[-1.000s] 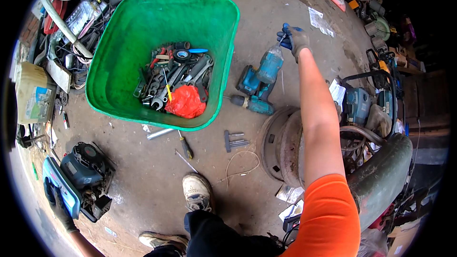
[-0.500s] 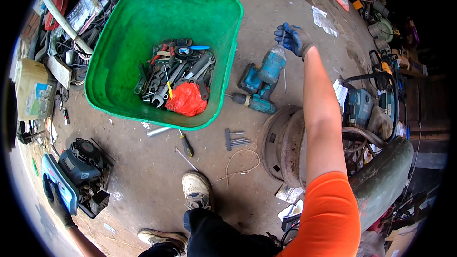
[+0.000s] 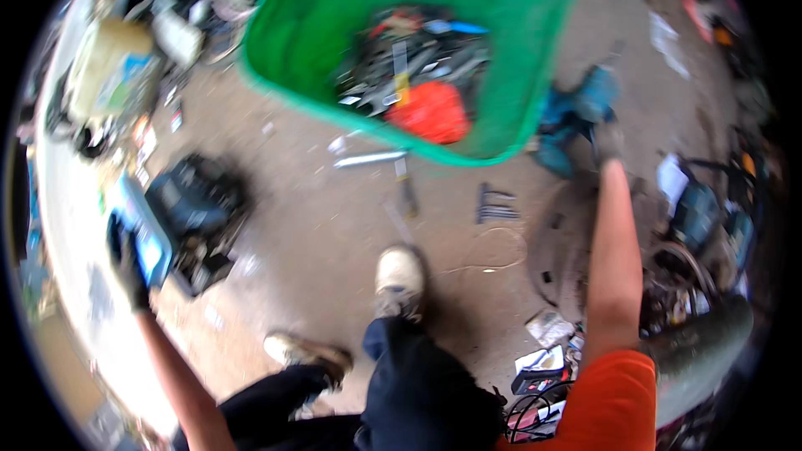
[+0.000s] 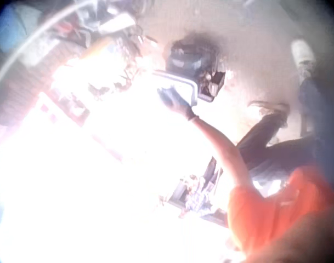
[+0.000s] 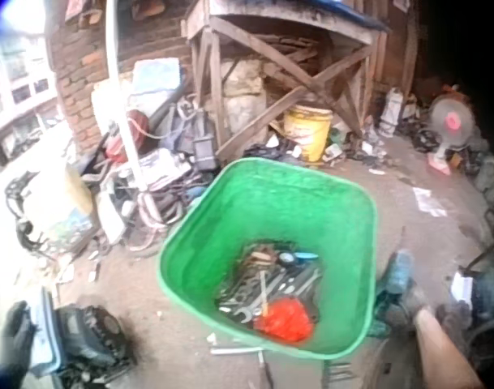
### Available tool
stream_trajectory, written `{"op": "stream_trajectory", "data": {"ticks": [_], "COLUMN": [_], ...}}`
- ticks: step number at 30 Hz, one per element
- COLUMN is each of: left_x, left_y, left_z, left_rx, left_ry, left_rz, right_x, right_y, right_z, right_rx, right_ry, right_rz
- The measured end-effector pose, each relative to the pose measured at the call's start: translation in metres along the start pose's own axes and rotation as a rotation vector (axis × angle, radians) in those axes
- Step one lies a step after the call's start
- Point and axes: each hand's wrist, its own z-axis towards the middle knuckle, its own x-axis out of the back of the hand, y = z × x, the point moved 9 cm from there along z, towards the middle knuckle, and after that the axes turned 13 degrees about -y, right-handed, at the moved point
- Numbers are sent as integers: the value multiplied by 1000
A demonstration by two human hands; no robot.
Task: The person disassembles a small engine, removes the carburetor, and cleans it with a brush. They then reassemble the engine using a cordless impact driver to tighten the bolts.
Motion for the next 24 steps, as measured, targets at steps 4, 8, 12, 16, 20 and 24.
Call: {"op": "stream_trajectory", "data": {"ticks": [4, 8, 12, 16, 20, 24], "left_x": [-30, -27, -40, -43, -23, -31], "left_y": [10, 7, 18, 15, 10, 12], "left_z": [12, 1, -5, -1, -18, -2], "left_rx": [-93, -50, -33, -87, -53, -82], "left_ry": [4, 88, 79, 125, 140, 149], "left_rz": [-274, -339, -480, -142, -201, -318], "right_x": [-59, -71, -31, 62, 44, 79], "right_y": [23, 17, 24, 18, -114, -207], "right_z": [-21, 47, 94, 70, -79, -166], "right_rx": [197, 137, 89, 316, 618, 609], "right_ry": [-81, -88, -22, 82, 190, -140], "right_rz": [-781, -644, -240, 66, 233, 778]}}
